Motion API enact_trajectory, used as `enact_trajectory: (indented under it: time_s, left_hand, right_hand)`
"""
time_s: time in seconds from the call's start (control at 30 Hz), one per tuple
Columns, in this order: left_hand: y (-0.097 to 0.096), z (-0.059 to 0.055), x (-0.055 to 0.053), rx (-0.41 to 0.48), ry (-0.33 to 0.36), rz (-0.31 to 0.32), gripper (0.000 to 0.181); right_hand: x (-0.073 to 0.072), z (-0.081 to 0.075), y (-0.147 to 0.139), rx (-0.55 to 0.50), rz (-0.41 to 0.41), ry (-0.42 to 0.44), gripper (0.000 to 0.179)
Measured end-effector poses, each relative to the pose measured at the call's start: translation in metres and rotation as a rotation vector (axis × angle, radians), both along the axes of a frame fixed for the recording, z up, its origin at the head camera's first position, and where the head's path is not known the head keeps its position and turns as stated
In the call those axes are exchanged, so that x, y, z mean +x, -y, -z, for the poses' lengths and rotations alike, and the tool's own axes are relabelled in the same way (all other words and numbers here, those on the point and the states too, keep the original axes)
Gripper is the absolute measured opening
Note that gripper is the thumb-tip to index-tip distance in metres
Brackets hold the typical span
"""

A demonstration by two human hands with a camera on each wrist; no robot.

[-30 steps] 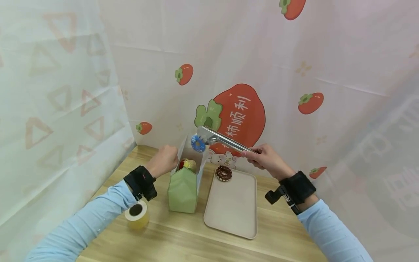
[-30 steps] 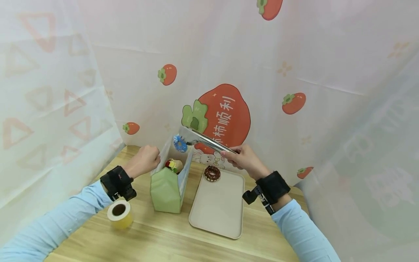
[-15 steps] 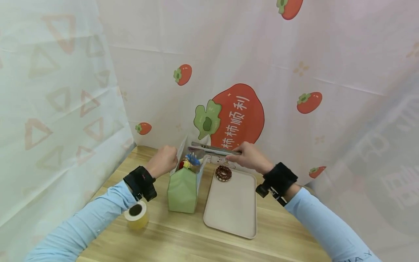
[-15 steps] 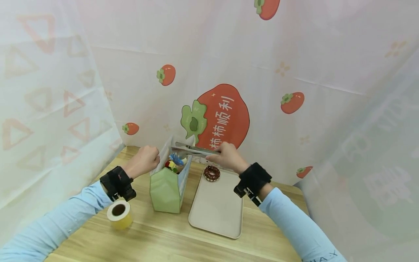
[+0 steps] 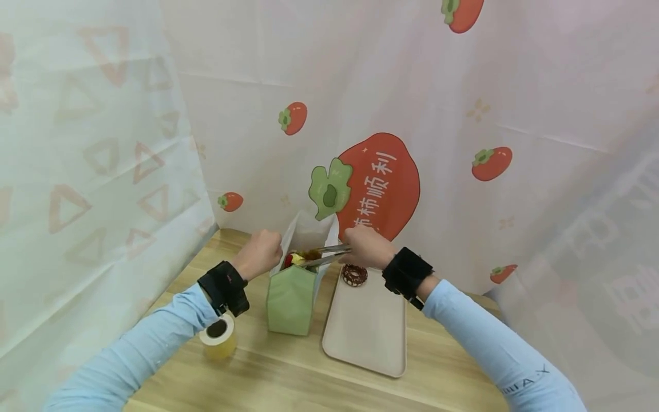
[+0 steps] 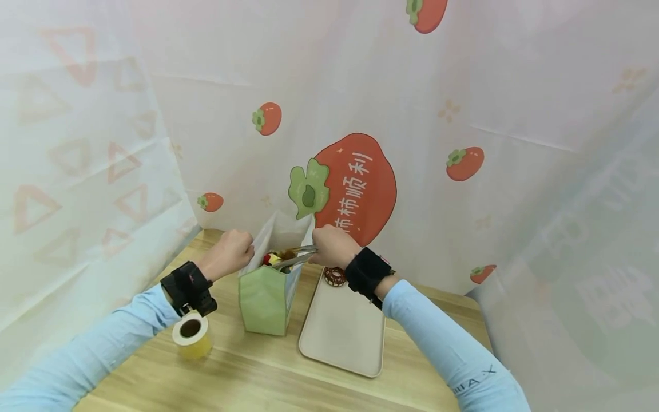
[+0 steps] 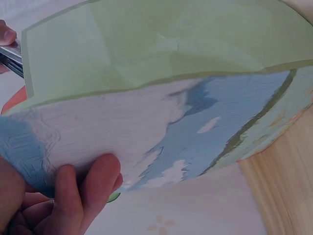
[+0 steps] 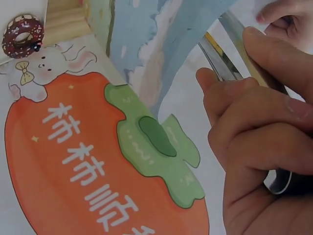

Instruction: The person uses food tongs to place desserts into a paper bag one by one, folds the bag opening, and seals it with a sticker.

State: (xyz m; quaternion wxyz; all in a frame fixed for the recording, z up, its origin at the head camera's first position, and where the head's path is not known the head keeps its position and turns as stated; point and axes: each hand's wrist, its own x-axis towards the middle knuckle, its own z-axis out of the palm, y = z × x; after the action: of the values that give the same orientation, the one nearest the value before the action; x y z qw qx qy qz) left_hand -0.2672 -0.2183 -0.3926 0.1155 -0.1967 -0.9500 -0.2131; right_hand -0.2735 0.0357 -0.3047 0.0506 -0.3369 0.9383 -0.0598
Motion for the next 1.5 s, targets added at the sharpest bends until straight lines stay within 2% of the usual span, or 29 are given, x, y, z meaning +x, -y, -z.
enact_trajectory:
  time_s: [0.13,0.27,0.43,0.53,0.63,0.7,0.83,0.9,1.0,1.1,1.3,1.4,1.5]
  left_hand:
    - [-0.002,-0.001,0.0,0.009,0.013,-0.002,0.029]
    - [-0.003,0.0,-0.001,-0.002,0.008,0.003,0.034]
    - [-0.003,0.0,-0.004,-0.024,0.001,0.007,0.038]
    - [-0.004,-0.003,-0.006,-0.025,0.031,-0.003,0.033]
    - [-0.004,-0.005,-0.006,-0.018,0.065,-0.016,0.026]
    - [-0.003,-0.005,-0.007,-0.02,0.075,-0.025,0.023]
    - [-0.002,-0.003,-0.007,-0.029,0.083,-0.04,0.019]
    - [-0.001,-0.003,-0.006,-0.031,0.078,-0.043,0.018]
    - [0.001,-0.002,-0.005,-0.025,0.064,-0.044,0.021]
    - [0.002,-0.001,-0.004,-0.021,0.048,-0.04,0.026]
    - [0.001,0.0,-0.003,-0.023,0.025,-0.033,0.031]
    - [-0.001,0.0,-0.003,-0.029,0.02,-0.037,0.032]
    - [-0.002,-0.001,-0.004,-0.038,0.021,-0.039,0.031]
  right_hand:
    - [-0.008,0.0,0.002,0.026,-0.003,0.042,0.019]
    - [-0.013,-0.004,-0.008,-0.018,0.034,0.111,0.018]
    - [-0.012,-0.018,-0.035,-0.142,0.051,0.126,0.017]
    - [-0.01,-0.022,-0.054,-0.234,0.031,0.102,0.025]
    - [-0.009,-0.021,-0.074,-0.345,0.037,0.121,0.034]
    - [-0.007,-0.02,-0.088,-0.401,0.084,0.163,0.031]
    - [0.0,-0.017,-0.117,-0.463,0.231,0.247,0.026]
    - [0.003,-0.013,-0.131,-0.498,0.263,0.273,0.026]
    - [0.008,-0.001,-0.151,-0.542,0.278,0.304,0.028]
    - [0.011,0.018,-0.167,-0.54,0.317,0.329,0.031]
    - [0.007,0.069,-0.188,-0.51,0.421,0.414,0.038]
    - [0.002,0.095,-0.192,-0.517,0.492,0.473,0.038]
    - [-0.004,0.117,-0.192,-0.503,0.545,0.494,0.036]
